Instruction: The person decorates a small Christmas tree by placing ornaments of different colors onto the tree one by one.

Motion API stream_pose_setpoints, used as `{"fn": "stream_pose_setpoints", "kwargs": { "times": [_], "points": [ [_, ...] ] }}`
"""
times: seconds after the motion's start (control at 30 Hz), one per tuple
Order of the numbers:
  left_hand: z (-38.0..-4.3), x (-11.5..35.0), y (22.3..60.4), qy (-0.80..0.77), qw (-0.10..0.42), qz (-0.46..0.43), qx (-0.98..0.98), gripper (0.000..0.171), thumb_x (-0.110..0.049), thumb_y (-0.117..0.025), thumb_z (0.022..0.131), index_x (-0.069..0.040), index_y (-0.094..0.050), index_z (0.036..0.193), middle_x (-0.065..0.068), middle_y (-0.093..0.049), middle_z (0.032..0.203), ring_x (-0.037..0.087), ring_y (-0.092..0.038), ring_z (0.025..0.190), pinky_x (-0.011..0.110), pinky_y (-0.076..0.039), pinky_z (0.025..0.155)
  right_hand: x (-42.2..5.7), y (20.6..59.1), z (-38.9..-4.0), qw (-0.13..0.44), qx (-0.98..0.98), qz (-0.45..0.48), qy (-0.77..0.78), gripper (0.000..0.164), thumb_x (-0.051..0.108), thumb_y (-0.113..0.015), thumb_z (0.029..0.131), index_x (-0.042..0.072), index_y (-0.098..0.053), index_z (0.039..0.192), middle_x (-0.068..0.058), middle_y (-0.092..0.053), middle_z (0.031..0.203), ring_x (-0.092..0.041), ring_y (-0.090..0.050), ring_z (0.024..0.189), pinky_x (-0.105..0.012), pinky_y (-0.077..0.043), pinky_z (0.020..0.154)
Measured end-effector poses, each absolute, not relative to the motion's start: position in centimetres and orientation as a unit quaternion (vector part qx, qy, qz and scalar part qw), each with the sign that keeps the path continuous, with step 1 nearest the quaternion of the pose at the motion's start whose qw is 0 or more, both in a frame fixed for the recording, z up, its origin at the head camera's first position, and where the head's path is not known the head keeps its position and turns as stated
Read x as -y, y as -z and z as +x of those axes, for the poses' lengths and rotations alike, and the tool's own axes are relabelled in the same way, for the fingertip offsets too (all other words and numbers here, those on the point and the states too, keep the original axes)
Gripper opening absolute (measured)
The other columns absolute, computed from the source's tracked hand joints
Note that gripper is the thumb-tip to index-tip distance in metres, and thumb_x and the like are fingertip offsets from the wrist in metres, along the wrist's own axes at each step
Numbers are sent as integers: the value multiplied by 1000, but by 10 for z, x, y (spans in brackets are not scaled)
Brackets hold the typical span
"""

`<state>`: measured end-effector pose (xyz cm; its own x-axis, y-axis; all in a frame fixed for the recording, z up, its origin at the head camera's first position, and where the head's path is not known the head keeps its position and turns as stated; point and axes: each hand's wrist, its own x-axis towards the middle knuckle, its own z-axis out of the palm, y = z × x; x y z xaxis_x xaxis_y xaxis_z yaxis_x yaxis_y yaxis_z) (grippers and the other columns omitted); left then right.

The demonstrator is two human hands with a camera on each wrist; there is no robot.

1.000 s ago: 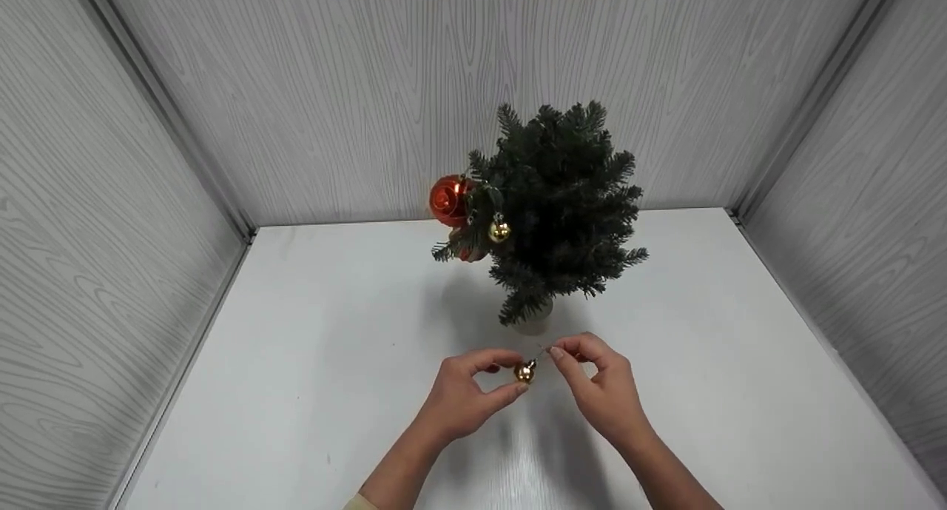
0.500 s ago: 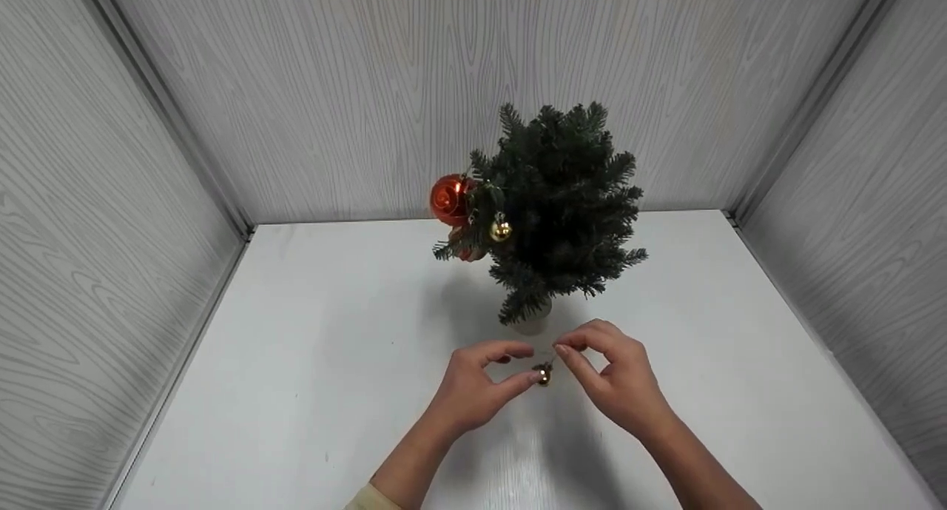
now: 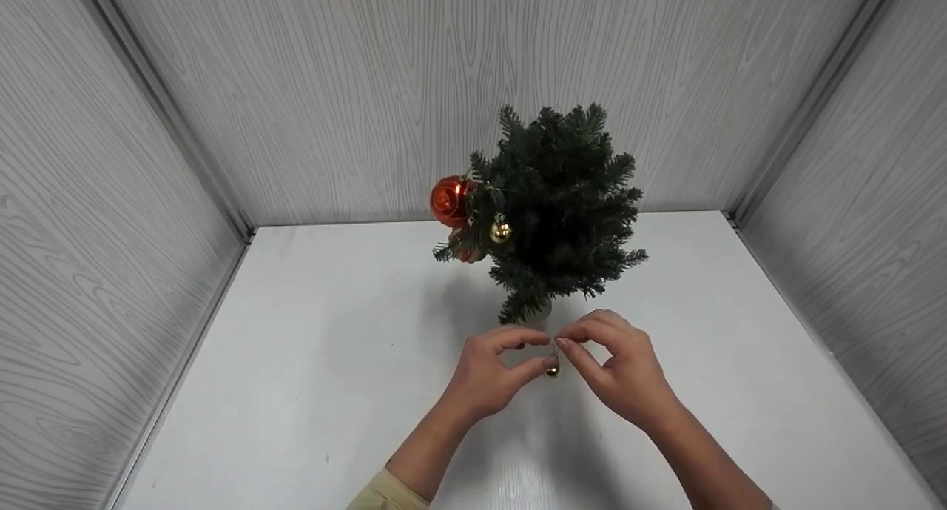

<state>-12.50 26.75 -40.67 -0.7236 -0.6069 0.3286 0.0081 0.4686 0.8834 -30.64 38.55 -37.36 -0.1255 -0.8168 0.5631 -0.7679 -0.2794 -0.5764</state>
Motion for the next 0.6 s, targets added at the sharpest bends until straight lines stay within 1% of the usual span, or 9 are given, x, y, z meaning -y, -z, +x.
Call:
{"fn": "stream_pose_setpoints", "kwargs": {
  "times": [0.13, 0.3, 0.47, 0.6],
  "points": [
    [-127, -267, 402, 485, 321, 185, 792, 25, -33, -81, 96, -22, -82, 118, -13, -76, 115, 10, -69, 112, 37, -57, 95, -384, 372, -306, 26, -598, -663, 450, 15, 4, -80, 95, 18, -80, 97, 17, -70, 100, -7, -65, 97, -33, -57, 81],
    [-129, -267, 398, 488, 325, 183, 789, 21, -33, -80, 98, -24, -83, 116, -14, -76, 113, 9, -70, 110, 37, -57, 94, -384, 371, -306, 15, -593, -665, 453, 16, 4, -81, 94, 20, -80, 97, 17, -71, 99, -8, -65, 97, -33, -56, 80],
    [-130, -265, 396, 486, 335, 170, 789, 17, -33, -78, 99, -22, -84, 111, -11, -77, 109, 11, -71, 108, 36, -58, 93, -384, 370, -307, 14, -595, -666, 450, 17, 3, -81, 94, 20, -79, 97, 16, -70, 99, -8, -65, 97, -33, -56, 80],
    [-129, -264, 392, 480, 348, 153, 791, 15, -29, -78, 99, -19, -85, 108, -9, -78, 108, 11, -72, 107, 34, -58, 92, -384, 369, -308, 9, -603, -663, 443, 16, 4, -81, 94, 20, -80, 98, 15, -70, 99, -7, -65, 97, -33, -57, 79]
  ]
}}
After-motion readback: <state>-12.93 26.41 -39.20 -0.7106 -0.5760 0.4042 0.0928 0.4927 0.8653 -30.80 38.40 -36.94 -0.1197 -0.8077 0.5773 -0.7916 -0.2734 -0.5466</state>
